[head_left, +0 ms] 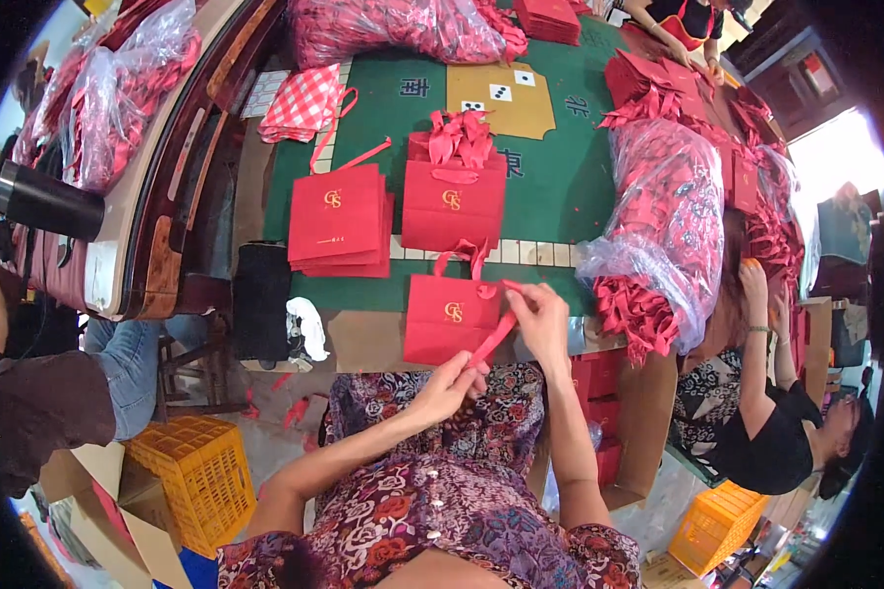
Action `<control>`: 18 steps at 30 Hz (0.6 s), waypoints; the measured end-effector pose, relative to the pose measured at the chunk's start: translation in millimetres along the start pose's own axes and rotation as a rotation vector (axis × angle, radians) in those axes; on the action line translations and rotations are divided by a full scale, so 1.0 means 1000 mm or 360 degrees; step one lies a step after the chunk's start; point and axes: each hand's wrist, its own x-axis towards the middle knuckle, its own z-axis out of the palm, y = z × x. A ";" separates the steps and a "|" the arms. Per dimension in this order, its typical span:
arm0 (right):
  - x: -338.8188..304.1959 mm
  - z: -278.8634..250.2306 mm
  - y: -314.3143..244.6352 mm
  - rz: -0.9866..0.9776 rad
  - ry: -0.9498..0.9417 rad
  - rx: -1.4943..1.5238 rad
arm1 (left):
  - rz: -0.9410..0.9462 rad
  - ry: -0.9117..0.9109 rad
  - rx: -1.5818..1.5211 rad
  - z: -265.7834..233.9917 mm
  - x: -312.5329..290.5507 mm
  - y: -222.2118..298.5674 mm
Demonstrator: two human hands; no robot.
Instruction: The person attaches ribbon handles to small gift bags by threading and tying ribbons through the bag holes by hand.
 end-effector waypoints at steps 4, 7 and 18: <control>-0.002 -0.005 0.008 -0.0110 -0.0047 -0.0181 | -0.0072 -0.0062 -0.0085 -0.022 0.001 -0.002; -0.006 -0.004 0.012 -0.0051 -0.0057 -0.0109 | 0.0043 0.0111 0.0237 -0.027 0.002 0.009; -0.013 0.008 0.012 0.0119 0.0032 0.0070 | 0.0412 0.0422 0.0884 -0.027 0.022 0.029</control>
